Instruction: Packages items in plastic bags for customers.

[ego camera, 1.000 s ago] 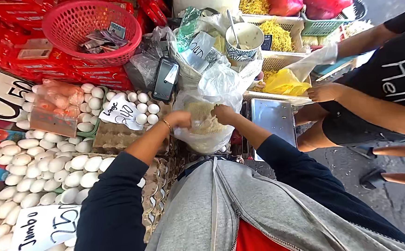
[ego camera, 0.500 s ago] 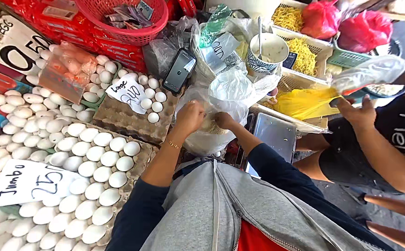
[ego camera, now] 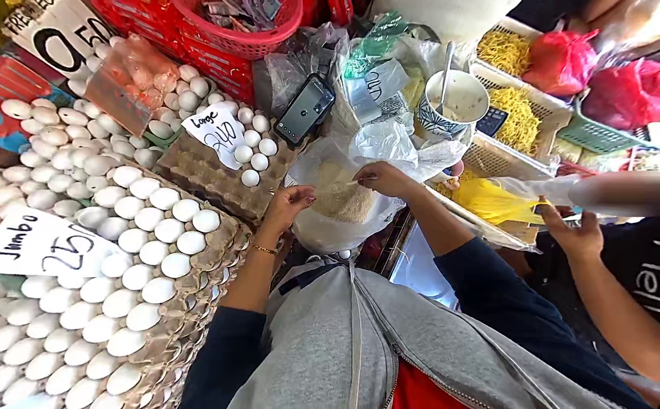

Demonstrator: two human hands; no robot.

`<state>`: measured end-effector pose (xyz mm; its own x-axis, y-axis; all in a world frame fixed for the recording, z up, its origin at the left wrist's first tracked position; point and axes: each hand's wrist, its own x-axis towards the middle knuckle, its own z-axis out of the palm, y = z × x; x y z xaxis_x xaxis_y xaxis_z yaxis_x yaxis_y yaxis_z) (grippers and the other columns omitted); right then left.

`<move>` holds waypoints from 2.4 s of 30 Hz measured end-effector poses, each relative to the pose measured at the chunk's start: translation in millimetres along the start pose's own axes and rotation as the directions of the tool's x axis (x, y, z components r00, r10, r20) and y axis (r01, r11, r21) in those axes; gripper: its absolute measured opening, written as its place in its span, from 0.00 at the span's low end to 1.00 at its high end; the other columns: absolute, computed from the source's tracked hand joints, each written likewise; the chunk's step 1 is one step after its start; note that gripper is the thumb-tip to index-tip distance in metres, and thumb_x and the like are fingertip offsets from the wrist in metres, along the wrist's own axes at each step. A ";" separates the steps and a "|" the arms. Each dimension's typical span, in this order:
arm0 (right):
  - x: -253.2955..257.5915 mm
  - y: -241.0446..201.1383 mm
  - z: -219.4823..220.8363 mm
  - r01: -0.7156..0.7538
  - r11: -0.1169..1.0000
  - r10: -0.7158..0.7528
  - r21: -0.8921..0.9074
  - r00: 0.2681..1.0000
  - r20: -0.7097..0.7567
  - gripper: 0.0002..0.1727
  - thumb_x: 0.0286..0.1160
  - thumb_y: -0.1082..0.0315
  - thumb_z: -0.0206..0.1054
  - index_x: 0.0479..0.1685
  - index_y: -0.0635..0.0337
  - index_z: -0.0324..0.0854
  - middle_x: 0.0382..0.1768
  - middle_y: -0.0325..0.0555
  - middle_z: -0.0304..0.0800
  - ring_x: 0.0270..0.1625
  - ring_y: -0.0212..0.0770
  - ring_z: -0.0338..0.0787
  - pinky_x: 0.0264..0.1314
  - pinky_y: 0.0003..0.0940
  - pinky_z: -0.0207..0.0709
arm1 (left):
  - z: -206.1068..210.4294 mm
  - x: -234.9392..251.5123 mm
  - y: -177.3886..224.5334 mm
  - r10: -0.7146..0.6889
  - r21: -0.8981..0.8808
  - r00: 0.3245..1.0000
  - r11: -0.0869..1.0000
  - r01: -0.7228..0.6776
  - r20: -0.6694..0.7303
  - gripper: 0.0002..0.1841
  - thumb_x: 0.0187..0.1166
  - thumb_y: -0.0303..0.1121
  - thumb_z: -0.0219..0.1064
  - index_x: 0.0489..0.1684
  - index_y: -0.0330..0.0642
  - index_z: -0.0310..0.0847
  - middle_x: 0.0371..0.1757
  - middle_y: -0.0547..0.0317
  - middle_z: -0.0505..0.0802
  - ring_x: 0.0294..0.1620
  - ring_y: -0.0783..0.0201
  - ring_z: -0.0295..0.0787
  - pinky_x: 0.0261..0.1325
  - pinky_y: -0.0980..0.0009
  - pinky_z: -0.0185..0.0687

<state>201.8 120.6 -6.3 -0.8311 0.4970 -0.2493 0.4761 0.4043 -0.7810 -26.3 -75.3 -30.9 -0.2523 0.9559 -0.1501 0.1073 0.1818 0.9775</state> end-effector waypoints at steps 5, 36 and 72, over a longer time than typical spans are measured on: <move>-23.7 -32.5 -30.7 0.007 1.000 -0.007 -0.015 1.000 -0.018 0.11 0.84 0.74 0.63 0.55 0.68 0.87 0.49 0.56 0.92 0.49 0.43 0.89 0.59 0.42 0.81 | 5.2 4.0 -13.3 -0.060 0.090 0.998 0.994 0.060 -0.001 0.21 0.80 0.24 0.69 0.72 0.36 0.79 0.59 0.45 0.92 0.55 0.60 0.91 0.64 0.61 0.84; 10.7 34.5 126.2 -0.370 0.917 0.380 -0.149 0.923 0.052 0.17 0.79 0.68 0.67 0.55 0.78 0.83 0.62 0.75 0.83 0.70 0.72 0.81 0.71 0.72 0.71 | 9.6 36.2 -32.6 -0.058 -0.107 0.994 0.992 0.068 0.092 0.16 0.83 0.25 0.62 0.64 0.26 0.78 0.59 0.42 0.90 0.55 0.58 0.91 0.59 0.61 0.90; 4.1 -48.5 37.4 -0.091 0.970 0.046 -0.226 0.979 -0.197 0.12 0.81 0.76 0.61 0.51 0.71 0.88 0.52 0.66 0.91 0.61 0.63 0.90 0.69 0.64 0.77 | 9.2 60.6 -32.7 -0.149 0.188 0.950 0.977 0.098 0.275 0.24 0.76 0.23 0.73 0.71 0.30 0.77 0.63 0.38 0.87 0.54 0.52 0.87 0.61 0.54 0.83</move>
<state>164.6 74.3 9.1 -0.7350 0.6570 -0.1674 0.6026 0.5199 -0.6055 -36.3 -21.2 -73.3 0.0089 0.9444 -0.3286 0.2610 0.3151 0.9125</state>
